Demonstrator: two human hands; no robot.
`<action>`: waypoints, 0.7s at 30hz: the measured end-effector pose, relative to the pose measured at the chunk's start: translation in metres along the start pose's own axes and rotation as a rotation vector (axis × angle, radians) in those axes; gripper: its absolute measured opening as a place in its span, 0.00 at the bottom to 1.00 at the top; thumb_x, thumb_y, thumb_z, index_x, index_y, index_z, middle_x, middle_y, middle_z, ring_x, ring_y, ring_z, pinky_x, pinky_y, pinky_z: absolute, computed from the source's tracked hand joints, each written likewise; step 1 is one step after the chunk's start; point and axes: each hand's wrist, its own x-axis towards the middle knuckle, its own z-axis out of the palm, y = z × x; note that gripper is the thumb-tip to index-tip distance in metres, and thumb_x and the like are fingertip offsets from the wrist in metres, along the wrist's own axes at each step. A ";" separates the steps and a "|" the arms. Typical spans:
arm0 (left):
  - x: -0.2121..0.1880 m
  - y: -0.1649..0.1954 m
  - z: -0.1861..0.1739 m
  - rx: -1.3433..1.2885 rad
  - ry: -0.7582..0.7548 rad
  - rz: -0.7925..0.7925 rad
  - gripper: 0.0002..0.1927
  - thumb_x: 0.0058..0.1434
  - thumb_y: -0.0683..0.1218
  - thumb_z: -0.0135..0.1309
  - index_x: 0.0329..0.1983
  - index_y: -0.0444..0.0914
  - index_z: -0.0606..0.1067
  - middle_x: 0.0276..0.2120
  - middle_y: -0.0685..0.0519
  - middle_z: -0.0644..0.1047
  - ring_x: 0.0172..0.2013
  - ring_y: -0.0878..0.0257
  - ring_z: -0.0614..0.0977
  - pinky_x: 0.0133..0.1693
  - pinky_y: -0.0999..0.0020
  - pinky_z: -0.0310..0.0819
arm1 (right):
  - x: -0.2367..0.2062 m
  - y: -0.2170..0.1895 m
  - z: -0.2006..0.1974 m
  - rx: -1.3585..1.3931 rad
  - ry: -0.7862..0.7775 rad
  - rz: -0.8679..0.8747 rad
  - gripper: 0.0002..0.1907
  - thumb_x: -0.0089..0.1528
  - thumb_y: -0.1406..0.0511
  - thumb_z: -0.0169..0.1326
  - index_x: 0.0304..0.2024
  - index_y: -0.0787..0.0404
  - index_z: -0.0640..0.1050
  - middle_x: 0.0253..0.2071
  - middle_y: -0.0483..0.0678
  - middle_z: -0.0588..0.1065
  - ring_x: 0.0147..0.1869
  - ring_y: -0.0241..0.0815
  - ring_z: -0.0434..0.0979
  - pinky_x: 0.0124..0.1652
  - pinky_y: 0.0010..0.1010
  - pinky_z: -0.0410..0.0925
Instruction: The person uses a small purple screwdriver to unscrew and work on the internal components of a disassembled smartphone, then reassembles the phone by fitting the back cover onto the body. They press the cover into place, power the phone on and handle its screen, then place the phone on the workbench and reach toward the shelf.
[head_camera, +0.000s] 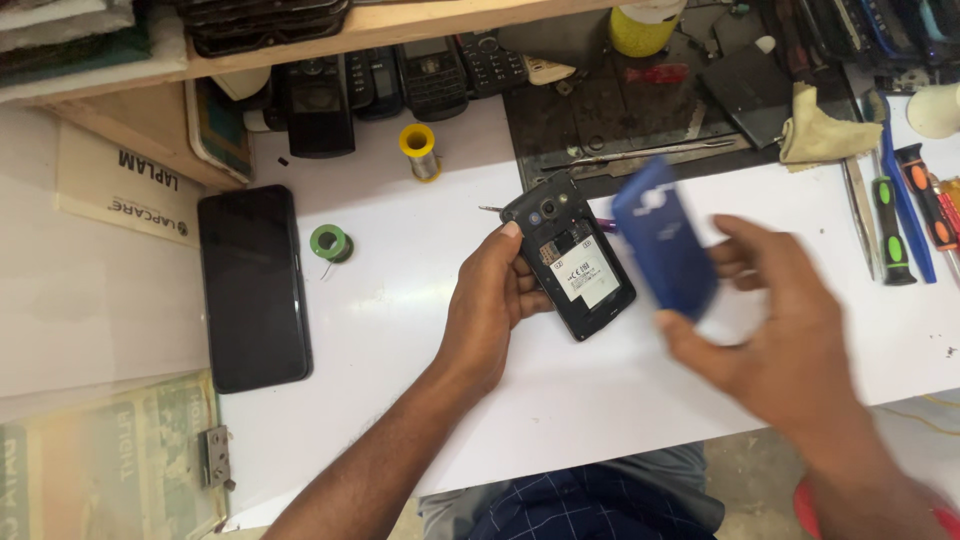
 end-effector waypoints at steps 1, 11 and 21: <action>-0.001 -0.001 0.001 0.004 -0.006 0.003 0.29 0.74 0.58 0.30 0.51 0.29 0.71 0.42 0.40 0.80 0.43 0.55 0.84 0.48 0.56 0.81 | 0.000 -0.008 0.008 0.011 -0.007 -0.022 0.41 0.49 0.61 0.70 0.63 0.66 0.71 0.47 0.55 0.74 0.50 0.47 0.79 0.49 0.36 0.74; -0.004 0.008 0.002 0.069 0.013 -0.005 0.29 0.73 0.58 0.31 0.58 0.30 0.68 0.42 0.40 0.78 0.43 0.54 0.84 0.48 0.58 0.82 | 0.014 -0.055 0.043 -0.086 -0.017 -0.058 0.39 0.47 0.60 0.70 0.60 0.62 0.74 0.46 0.55 0.73 0.46 0.50 0.78 0.41 0.39 0.73; -0.003 0.003 0.004 0.130 -0.015 0.078 0.24 0.72 0.55 0.41 0.60 0.32 0.69 0.45 0.45 0.80 0.45 0.59 0.85 0.47 0.60 0.85 | 0.008 -0.044 0.044 -0.030 -0.058 -0.054 0.39 0.49 0.58 0.71 0.59 0.65 0.73 0.46 0.57 0.72 0.45 0.49 0.77 0.39 0.38 0.73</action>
